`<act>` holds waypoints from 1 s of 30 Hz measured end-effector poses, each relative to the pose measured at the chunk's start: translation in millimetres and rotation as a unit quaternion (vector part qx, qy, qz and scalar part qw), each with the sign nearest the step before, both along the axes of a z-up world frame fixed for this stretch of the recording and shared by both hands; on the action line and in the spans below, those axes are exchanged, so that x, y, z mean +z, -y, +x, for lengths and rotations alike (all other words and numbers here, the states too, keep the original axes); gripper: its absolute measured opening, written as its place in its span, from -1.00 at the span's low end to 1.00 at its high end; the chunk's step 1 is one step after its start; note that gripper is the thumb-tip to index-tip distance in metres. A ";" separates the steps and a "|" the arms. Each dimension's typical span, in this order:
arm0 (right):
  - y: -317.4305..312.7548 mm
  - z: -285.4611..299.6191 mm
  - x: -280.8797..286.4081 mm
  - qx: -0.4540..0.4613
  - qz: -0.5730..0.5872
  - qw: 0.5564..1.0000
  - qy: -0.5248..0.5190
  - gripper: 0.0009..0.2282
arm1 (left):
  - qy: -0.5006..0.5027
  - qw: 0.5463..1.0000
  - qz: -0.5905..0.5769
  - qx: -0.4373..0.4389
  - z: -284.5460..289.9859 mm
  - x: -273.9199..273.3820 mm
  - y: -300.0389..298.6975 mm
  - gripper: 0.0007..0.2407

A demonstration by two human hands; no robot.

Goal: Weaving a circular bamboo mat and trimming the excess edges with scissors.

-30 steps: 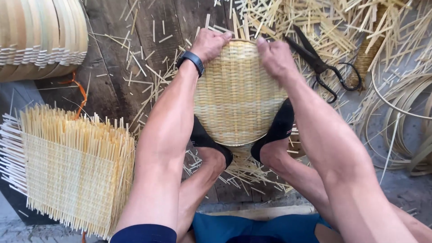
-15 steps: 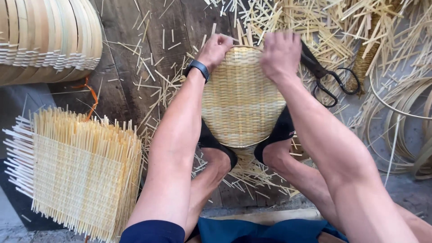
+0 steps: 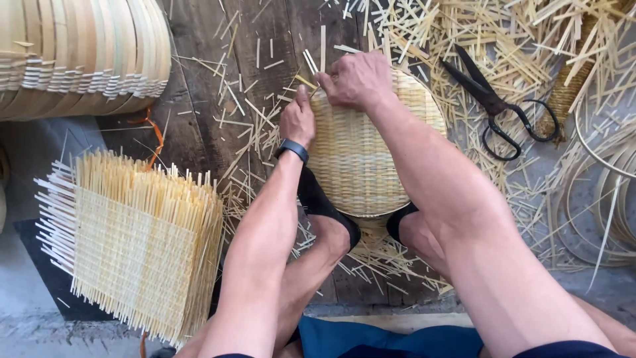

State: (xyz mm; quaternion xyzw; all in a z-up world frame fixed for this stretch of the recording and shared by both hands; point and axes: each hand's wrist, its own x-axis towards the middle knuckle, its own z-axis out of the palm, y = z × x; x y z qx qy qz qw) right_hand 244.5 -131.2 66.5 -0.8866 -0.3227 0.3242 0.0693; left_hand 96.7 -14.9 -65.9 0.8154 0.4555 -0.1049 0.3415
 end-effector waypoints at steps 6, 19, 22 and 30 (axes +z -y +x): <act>63.2 7.1 -43.0 0.000 0.272 0.953 0.134 -0.65 | 0.084 0.996 0.004 0.017 -12.2 3.4 4.6 -0.27; 275.9 -31.6 178.2 -0.099 -0.119 0.987 -0.042 -0.63 | 0.301 0.894 -0.212 0.257 -110.3 55.6 -4.0 -0.59; 262.8 -49.6 110.3 -0.216 -0.028 0.965 -0.145 -0.69 | 0.235 0.945 -0.145 0.174 -108.9 52.4 11.8 -0.55; 211.9 -75.4 2.0 -0.335 0.099 0.933 -0.089 -0.63 | 0.212 0.899 -0.224 0.312 -65.3 29.2 32.3 -0.44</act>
